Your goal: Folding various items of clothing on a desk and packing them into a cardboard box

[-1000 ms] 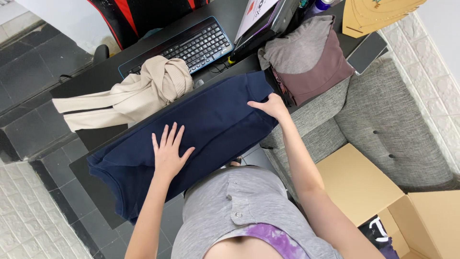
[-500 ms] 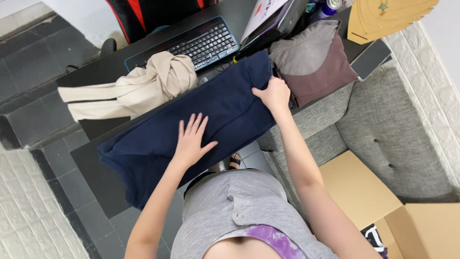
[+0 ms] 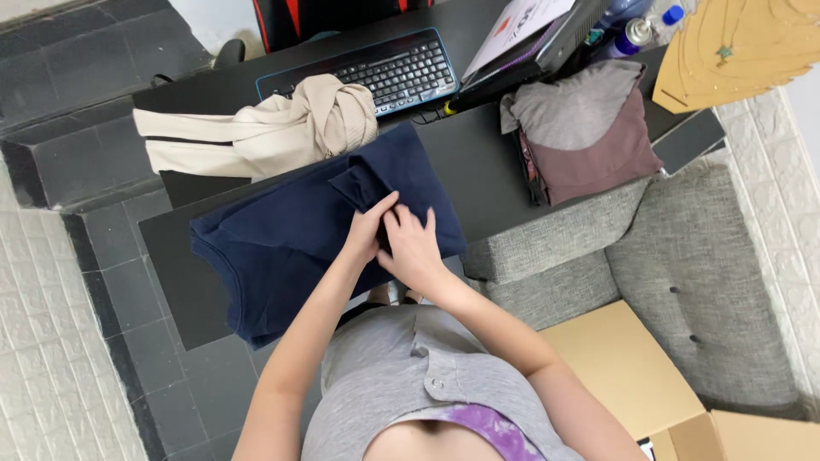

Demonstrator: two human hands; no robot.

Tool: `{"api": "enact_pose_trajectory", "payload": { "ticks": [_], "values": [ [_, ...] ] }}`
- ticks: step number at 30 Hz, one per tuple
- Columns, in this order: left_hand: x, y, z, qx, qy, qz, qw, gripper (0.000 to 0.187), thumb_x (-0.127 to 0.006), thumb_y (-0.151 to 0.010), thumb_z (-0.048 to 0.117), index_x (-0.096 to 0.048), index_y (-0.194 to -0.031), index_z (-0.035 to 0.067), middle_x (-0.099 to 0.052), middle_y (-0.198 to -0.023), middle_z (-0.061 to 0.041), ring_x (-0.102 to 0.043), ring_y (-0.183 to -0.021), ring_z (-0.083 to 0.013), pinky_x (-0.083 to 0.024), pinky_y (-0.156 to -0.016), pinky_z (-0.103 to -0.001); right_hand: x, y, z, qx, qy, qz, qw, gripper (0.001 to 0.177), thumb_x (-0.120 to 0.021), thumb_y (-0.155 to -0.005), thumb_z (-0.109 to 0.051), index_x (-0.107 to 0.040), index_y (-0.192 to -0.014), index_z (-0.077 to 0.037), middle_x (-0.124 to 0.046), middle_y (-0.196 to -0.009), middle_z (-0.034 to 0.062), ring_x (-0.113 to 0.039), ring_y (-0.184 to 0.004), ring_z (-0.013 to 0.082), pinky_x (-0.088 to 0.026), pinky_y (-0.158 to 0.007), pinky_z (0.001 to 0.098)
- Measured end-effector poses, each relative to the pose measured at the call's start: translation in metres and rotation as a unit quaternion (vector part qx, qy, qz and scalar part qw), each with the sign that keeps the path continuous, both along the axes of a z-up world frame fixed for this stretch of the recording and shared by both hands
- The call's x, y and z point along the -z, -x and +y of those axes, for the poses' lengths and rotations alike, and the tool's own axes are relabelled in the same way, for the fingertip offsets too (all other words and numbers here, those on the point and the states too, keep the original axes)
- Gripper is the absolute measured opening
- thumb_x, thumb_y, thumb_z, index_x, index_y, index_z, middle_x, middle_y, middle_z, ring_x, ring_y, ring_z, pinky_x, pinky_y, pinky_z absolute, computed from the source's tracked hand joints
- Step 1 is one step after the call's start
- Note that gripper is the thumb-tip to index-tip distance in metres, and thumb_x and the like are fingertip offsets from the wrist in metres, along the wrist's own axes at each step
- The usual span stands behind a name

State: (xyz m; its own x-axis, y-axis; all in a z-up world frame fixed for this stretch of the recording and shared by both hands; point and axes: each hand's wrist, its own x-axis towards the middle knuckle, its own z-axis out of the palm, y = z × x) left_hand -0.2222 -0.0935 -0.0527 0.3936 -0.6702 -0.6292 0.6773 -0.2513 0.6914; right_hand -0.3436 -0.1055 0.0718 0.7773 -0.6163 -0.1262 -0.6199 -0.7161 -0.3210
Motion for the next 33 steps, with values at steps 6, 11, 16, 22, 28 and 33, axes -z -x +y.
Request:
{"api": "enact_pose_trajectory", "payload": {
  "ticks": [6, 11, 16, 22, 28, 33],
  "values": [
    [-0.005, -0.006, -0.003, -0.054, -0.017, -0.017, 0.998, 0.073, -0.095, -0.083, 0.025, -0.059, -0.146, 0.015, -0.07, -0.132, -0.013, -0.072, -0.112, -0.0281, -0.059, -0.094, -0.048, -0.003, 0.008, -0.048, 0.047, -0.083, -0.307, 0.947, 0.072, -0.079, -0.093, -0.035, -0.047, -0.154, -0.013, -0.061, -0.135, 0.01, -0.07, -0.111, 0.03, -0.053, -0.096, 0.0479],
    [-0.021, -0.012, 0.033, 0.012, 0.002, -0.132, 0.991, 0.064, -0.081, -0.097, 0.029, -0.052, -0.15, 0.009, -0.062, -0.143, -0.02, -0.068, -0.121, -0.0317, -0.058, -0.098, -0.045, 0.029, 0.005, -0.062, -0.085, 0.029, -0.149, 0.985, 0.064, -0.05, -0.108, -0.052, -0.038, -0.165, -0.024, -0.035, -0.17, 0.0065, -0.03, -0.156, 0.0334, -0.015, -0.126, 0.0578],
    [-0.059, -0.031, 0.116, -0.078, 0.062, -0.34, 0.935, 0.048, -0.066, -0.099, -0.001, -0.049, -0.144, -0.003, -0.059, -0.135, -0.028, -0.073, -0.106, -0.0358, -0.064, -0.091, -0.042, 0.054, -0.004, -0.058, -0.123, 0.104, -0.081, 0.984, 0.074, -0.047, -0.101, -0.07, -0.039, -0.163, -0.03, -0.031, -0.172, 0.0032, -0.024, -0.158, 0.0321, -0.005, -0.126, 0.063],
    [-0.072, -0.074, 0.23, -0.148, -0.255, -0.678, 0.673, 0.038, -0.071, -0.093, 0.014, -0.059, -0.129, 0.012, -0.059, -0.116, -0.009, -0.061, -0.105, -0.0293, -0.049, -0.096, -0.046, 0.058, -0.009, -0.056, -0.114, 0.135, -0.07, 0.982, 0.069, -0.05, -0.103, -0.066, -0.046, -0.161, -0.029, -0.04, -0.169, 0.005, -0.031, -0.155, 0.0341, -0.006, -0.124, 0.0656],
    [-0.026, -0.095, 0.273, -0.089, -0.455, -0.579, 0.671, 0.049, -0.072, -0.097, 0.054, -0.064, -0.118, 0.01, -0.067, -0.102, -0.006, -0.071, -0.1, -0.0321, -0.057, -0.084, -0.048, 0.064, -0.007, -0.059, -0.116, 0.144, -0.085, 0.979, 0.07, -0.049, -0.104, -0.066, -0.045, -0.162, -0.028, -0.036, -0.171, 0.0054, -0.029, -0.155, 0.0359, -0.006, -0.123, 0.0676],
    [-0.041, -0.11, 0.258, -0.008, -0.439, -0.474, 0.763, 0.068, -0.063, -0.091, 0.078, -0.07, -0.11, 0.013, -0.08, -0.096, -0.007, -0.077, -0.097, -0.034, -0.059, -0.086, -0.048, 0.065, -0.006, -0.059, -0.103, 0.137, -0.093, 0.981, 0.069, -0.044, -0.106, -0.067, -0.043, -0.163, -0.028, -0.033, -0.171, 0.0056, -0.028, -0.156, 0.036, -0.003, -0.123, 0.0665]
  ]
}}
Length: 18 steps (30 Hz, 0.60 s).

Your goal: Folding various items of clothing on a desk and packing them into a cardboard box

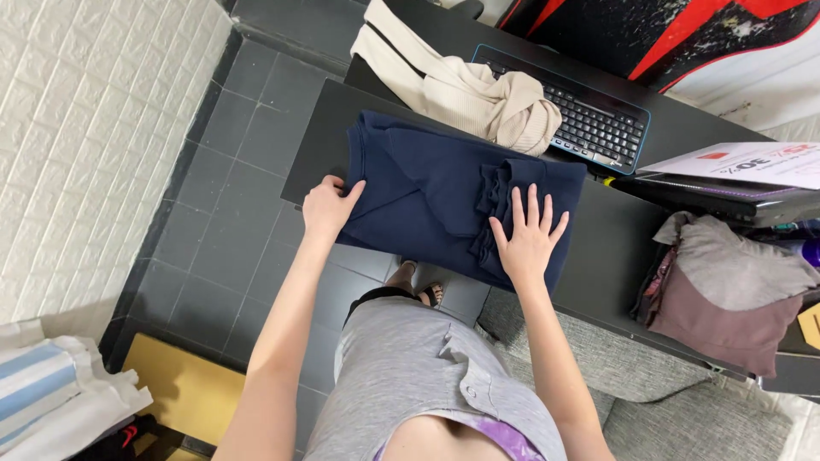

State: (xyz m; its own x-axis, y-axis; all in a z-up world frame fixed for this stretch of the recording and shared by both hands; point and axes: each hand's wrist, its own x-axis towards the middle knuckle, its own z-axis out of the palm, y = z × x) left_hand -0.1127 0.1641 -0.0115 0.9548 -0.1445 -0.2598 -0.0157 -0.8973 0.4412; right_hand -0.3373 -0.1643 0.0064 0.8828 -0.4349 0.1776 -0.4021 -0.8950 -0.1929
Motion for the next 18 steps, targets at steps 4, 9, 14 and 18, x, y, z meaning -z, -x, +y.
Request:
{"api": "enact_pose_trajectory", "payload": {
  "ticks": [4, 9, 14, 18],
  "values": [
    [-0.024, -0.012, -0.004, 0.022, 0.018, 0.112, 0.993, 0.087, -0.068, -0.084, 0.079, -0.07, -0.125, 0.002, -0.075, -0.117, -0.024, -0.071, -0.113, -0.0437, -0.056, -0.095, -0.052, 0.0, 0.0, -0.001, 0.003, -0.006, 0.003, 1.0, 0.069, -0.045, -0.106, -0.067, -0.044, -0.162, -0.027, -0.034, -0.171, 0.006, -0.027, -0.156, 0.0359, -0.002, -0.124, 0.0658],
    [-0.12, 0.003, -0.028, 0.005, 0.196, 0.372, 0.907, 0.101, -0.075, -0.083, 0.067, -0.052, -0.151, -0.004, -0.052, -0.149, -0.033, -0.048, -0.14, -0.0499, -0.044, -0.111, -0.062, -0.002, -0.001, 0.001, -0.002, -0.002, -0.008, 1.0, 0.068, -0.048, -0.105, -0.064, -0.043, -0.162, -0.027, -0.034, -0.171, 0.0069, -0.028, -0.155, 0.0364, -0.003, -0.123, 0.0661],
    [-0.108, 0.004, -0.038, -0.104, 0.38, 0.418, 0.818, 0.089, -0.081, -0.087, 0.035, -0.04, -0.161, 0.007, -0.043, -0.157, -0.032, -0.045, -0.144, -0.047, -0.043, -0.112, -0.061, 0.002, -0.003, 0.002, 0.009, 0.01, -0.018, 1.0, 0.069, -0.055, -0.102, -0.064, -0.046, -0.161, -0.028, -0.038, -0.169, 0.0061, -0.031, -0.154, 0.0349, -0.005, -0.124, 0.0654],
    [-0.102, 0.021, -0.078, -0.044, 0.428, 0.367, 0.825, 0.079, -0.084, -0.088, 0.029, -0.048, -0.156, 0.011, -0.056, -0.147, -0.028, -0.058, -0.134, -0.0378, -0.051, -0.106, -0.055, 0.001, -0.004, 0.004, 0.017, -0.004, -0.008, 1.0, 0.068, -0.055, -0.102, -0.063, -0.046, -0.161, -0.029, -0.037, -0.169, 0.0049, -0.03, -0.155, 0.034, -0.003, -0.125, 0.0645]
  ]
}}
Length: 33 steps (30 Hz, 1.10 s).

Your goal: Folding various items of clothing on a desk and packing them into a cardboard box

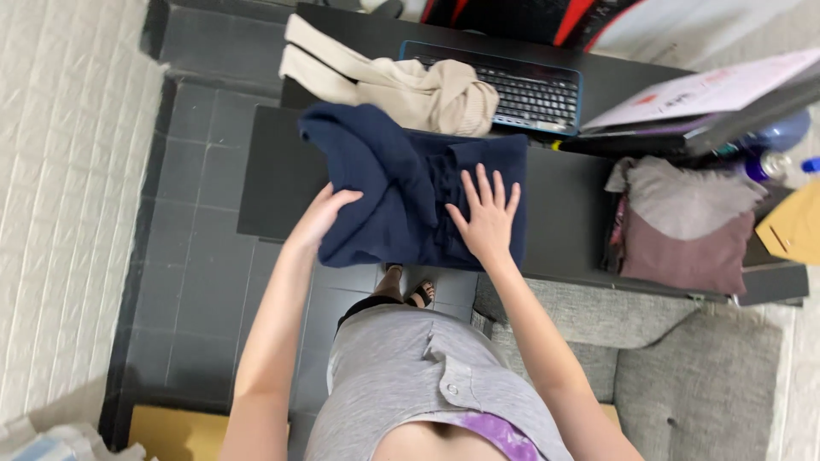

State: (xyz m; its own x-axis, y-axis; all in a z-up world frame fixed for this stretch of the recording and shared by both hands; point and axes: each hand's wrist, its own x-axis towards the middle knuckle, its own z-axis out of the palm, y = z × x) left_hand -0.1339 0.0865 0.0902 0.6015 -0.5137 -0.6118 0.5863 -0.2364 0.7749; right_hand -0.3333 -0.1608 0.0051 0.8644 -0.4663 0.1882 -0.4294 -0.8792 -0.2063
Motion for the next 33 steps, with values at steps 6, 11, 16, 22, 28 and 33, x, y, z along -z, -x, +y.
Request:
{"api": "enact_pose_trajectory", "payload": {
  "ticks": [6, 11, 16, 22, 28, 33],
  "values": [
    [-0.001, 0.046, -0.101, 0.165, 0.094, -0.217, 0.958, 0.067, -0.073, -0.095, 0.016, -0.049, -0.156, 0.007, -0.053, -0.153, -0.024, -0.048, -0.144, -0.0342, -0.04, -0.12, -0.05, 0.005, 0.001, -0.001, -0.003, -0.022, -0.028, 0.999, 0.072, -0.06, -0.098, -0.061, -0.044, -0.161, -0.031, -0.035, -0.17, 0.0012, -0.027, -0.157, 0.0308, -0.003, -0.127, 0.0622],
    [-0.033, 0.077, -0.148, 0.267, 0.031, -0.248, 0.931, 0.075, -0.06, -0.095, 0.018, -0.032, -0.164, 0.015, -0.043, -0.16, -0.027, -0.039, -0.149, -0.0412, -0.032, -0.127, -0.052, 0.012, 0.025, -0.017, -0.037, -0.279, -0.175, 0.944, 0.071, -0.06, -0.098, -0.039, -0.039, -0.164, -0.027, -0.044, -0.166, -0.0004, -0.036, -0.154, 0.0235, -0.008, -0.129, 0.0529],
    [-0.004, 0.099, -0.171, 0.317, -0.011, -0.257, 0.913, 0.079, -0.054, -0.096, 0.019, -0.021, -0.168, 0.018, -0.044, -0.159, -0.028, -0.042, -0.147, -0.0446, -0.036, -0.124, -0.055, -0.011, 0.074, 0.003, -0.002, -0.667, -0.321, 0.673, 0.072, -0.035, -0.108, -0.055, -0.029, -0.167, -0.014, -0.049, -0.16, 0.0138, -0.052, -0.141, 0.025, -0.041, -0.117, 0.0452],
    [0.046, 0.1, -0.194, 0.379, -0.058, -0.227, 0.895, 0.091, -0.059, -0.101, 0.045, -0.008, -0.168, 0.009, -0.06, -0.136, -0.037, -0.074, -0.102, -0.0433, -0.069, -0.07, -0.038, 0.003, 0.105, 0.037, 0.165, -0.534, -0.3, 0.773, 0.088, -0.096, -0.077, -0.014, -0.052, -0.153, -0.02, -0.06, -0.145, 0.0063, -0.059, -0.131, 0.0193, -0.049, -0.112, 0.037],
    [0.041, 0.066, -0.196, 0.316, 0.079, -0.679, 0.657, 0.056, -0.062, -0.103, 0.045, -0.056, -0.151, 0.017, -0.071, -0.109, -0.005, -0.065, -0.113, -0.0267, -0.054, -0.093, -0.042, 0.072, 0.116, 0.033, 0.337, -0.501, -0.358, 0.713, 0.02, -0.078, -0.1, -0.027, -0.071, -0.116, -0.017, -0.072, -0.096, -0.0027, -0.064, -0.085, 0.0066, -0.062, -0.073, 0.0226],
    [0.074, 0.047, -0.198, 0.388, -0.056, -0.733, 0.556, 0.065, -0.05, -0.102, 0.066, -0.053, -0.154, 0.028, -0.052, -0.159, 0.003, -0.033, -0.155, -0.0222, -0.008, -0.128, -0.062, 0.067, 0.113, -0.006, 0.313, -0.479, -0.349, 0.742, 0.022, -0.073, -0.102, -0.019, -0.069, -0.121, -0.009, -0.069, -0.094, 0.0093, -0.063, -0.073, 0.0139, -0.062, -0.055, 0.0247]
  ]
}}
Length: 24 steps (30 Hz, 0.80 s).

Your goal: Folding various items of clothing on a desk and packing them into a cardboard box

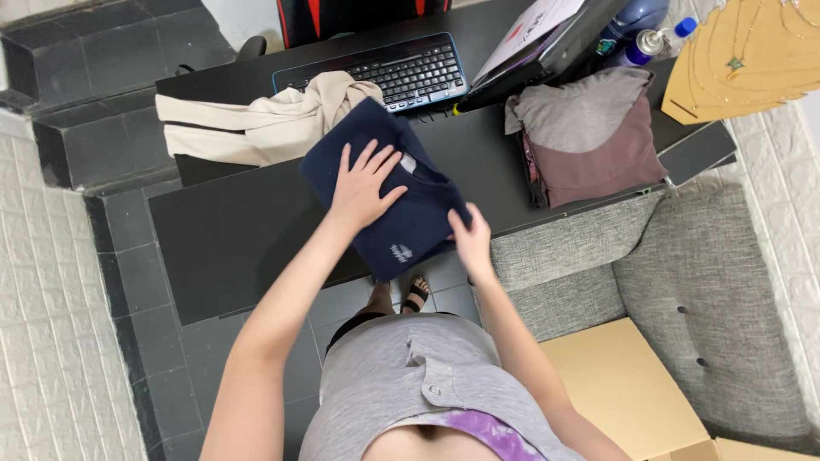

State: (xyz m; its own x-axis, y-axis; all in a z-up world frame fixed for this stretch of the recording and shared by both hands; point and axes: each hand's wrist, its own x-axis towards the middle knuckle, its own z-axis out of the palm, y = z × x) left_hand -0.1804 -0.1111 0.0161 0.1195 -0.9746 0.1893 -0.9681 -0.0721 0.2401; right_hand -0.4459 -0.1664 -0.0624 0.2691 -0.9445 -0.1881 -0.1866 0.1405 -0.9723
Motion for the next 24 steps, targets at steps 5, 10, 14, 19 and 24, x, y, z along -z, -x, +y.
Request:
{"api": "enact_pose_trajectory", "payload": {
  "ticks": [5, 10, 14, 19, 24],
  "values": [
    [-0.002, 0.069, 0.014, -0.109, 0.032, -0.037, 0.993, 0.074, -0.048, -0.101, 0.07, -0.053, -0.154, 0.018, -0.055, -0.156, -0.008, -0.045, -0.146, -0.0305, -0.026, -0.117, -0.062, -0.027, 0.012, -0.098, 0.005, 0.203, 0.145, 0.968, 0.023, -0.077, -0.098, -0.021, -0.073, -0.12, -0.016, -0.075, -0.103, 0.0158, -0.073, -0.1, 0.0333, -0.06, -0.084, 0.0472],
    [-0.001, 0.087, 0.02, -0.016, 0.023, 0.013, 1.0, 0.074, -0.048, -0.1, 0.072, -0.053, -0.155, 0.022, -0.056, -0.155, -0.009, -0.047, -0.146, -0.0288, -0.03, -0.115, -0.054, -0.098, 0.011, -0.098, 0.035, 0.306, 0.316, 0.898, 0.028, -0.066, -0.102, -0.012, -0.064, -0.129, -0.017, -0.071, -0.116, 0.0086, -0.069, -0.112, 0.0308, -0.057, -0.097, 0.0457],
    [-0.012, 0.081, 0.015, 0.045, 0.011, 0.0, 0.999, 0.075, -0.044, -0.101, 0.071, -0.045, -0.16, 0.025, -0.043, -0.166, -0.008, -0.026, -0.158, -0.0321, -0.001, -0.123, -0.071, -0.108, -0.001, -0.052, -0.063, 0.459, 0.332, 0.821, 0.055, -0.066, -0.099, -0.035, -0.056, -0.149, -0.014, -0.047, -0.153, 0.0194, -0.036, -0.143, 0.0474, -0.024, -0.119, 0.061],
    [-0.003, 0.077, 0.006, 0.062, -0.007, 0.037, 0.997, 0.076, -0.043, -0.101, 0.073, -0.04, -0.163, 0.028, -0.032, -0.172, -0.006, -0.018, -0.161, -0.0315, 0.005, -0.123, -0.072, -0.091, 0.01, -0.039, -0.133, 0.312, 0.404, 0.85, 0.07, -0.049, -0.106, -0.063, -0.036, -0.166, -0.03, -0.025, -0.175, 0.0013, -0.012, -0.161, 0.0344, -0.004, -0.125, 0.0648],
    [0.0, 0.072, 0.01, 0.088, 0.01, 0.146, 0.985, 0.074, -0.05, -0.101, 0.069, -0.043, -0.162, 0.029, -0.032, -0.172, -0.004, -0.017, -0.16, -0.0294, 0.007, -0.121, -0.07, -0.089, 0.009, -0.036, -0.12, 0.302, 0.367, 0.872, 0.07, -0.051, -0.106, -0.062, -0.036, -0.166, -0.029, -0.027, -0.174, 0.0005, -0.012, -0.161, 0.0337, -0.004, -0.125, 0.0644]
  ]
}}
